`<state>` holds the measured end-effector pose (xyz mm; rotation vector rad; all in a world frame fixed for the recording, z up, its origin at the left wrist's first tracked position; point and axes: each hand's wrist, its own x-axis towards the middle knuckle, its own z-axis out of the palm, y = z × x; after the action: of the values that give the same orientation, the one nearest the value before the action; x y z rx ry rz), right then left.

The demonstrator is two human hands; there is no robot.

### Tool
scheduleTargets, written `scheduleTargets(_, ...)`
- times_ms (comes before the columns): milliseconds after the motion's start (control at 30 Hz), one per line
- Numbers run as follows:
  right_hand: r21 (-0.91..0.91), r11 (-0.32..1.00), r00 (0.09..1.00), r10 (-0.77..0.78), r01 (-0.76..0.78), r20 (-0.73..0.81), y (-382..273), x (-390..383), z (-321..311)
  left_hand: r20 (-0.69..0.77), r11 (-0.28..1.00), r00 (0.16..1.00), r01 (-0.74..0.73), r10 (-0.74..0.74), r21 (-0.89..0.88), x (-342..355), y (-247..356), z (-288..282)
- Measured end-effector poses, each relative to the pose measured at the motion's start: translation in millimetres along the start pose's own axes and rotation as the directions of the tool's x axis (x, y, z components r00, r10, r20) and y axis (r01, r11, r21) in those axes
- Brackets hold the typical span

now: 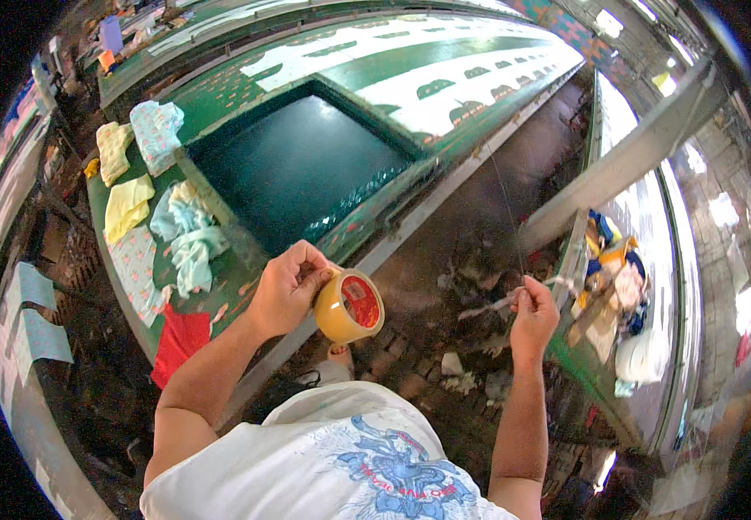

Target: The person pours green ink into a screen printing frame and spreads it along the edge. They then carry the frame to a conveyor table and place it down. Finally, they retrieve a roll of tape and apply a strip along the edge of the frame.

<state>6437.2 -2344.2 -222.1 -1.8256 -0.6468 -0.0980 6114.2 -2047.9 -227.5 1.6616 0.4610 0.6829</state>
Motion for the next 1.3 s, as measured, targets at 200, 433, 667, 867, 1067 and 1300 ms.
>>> scheduleTargets(200, -0.204, 0.975, 0.993, -0.076, 0.094, 0.091, 69.6, 140.4, 51.6, -0.070, 0.997, 0.998, -0.001, 0.006, 0.072, 78.2, 20.6, 16.3)
scheduleTargets(433, -0.065, 0.995, 0.945, -0.045, 0.070, 0.325, 143.7, 300.8, 168.5, -0.341, 0.995, 0.939, 0.068, -0.038, 0.077, 124.9, 3.8, 38.1)
scheduleTargets(667, -0.287, 0.865, 0.839, -0.236, 0.411, 0.491, 235.9, 440.3, 261.6, -0.703, 0.993, 0.711, 0.082, -0.001, 0.082, 186.7, -13.7, 91.4)
scheduleTargets(867, 0.279, 0.666, 0.441, -0.695, 0.692, 0.569, 135.3, 463.2, 278.1, -0.848, 0.952, 0.509, 0.304, -0.150, 0.014, 230.5, -16.1, 133.9)
scheduleTargets(1067, 0.911, 0.361, -0.123, -0.913, 0.200, 0.389, 0.0, 395.7, 294.2, -0.871, 0.972, 0.442, 0.186, -0.215, -0.146, 282.8, -29.7, 154.7)
scheduleTargets(1300, 0.919, 0.393, -0.308, -0.877, -0.020, 0.368, -16.6, 378.6, 348.6, -0.765, 0.932, 0.546, 0.093, -0.342, -0.350, 271.4, -33.4, 120.7)
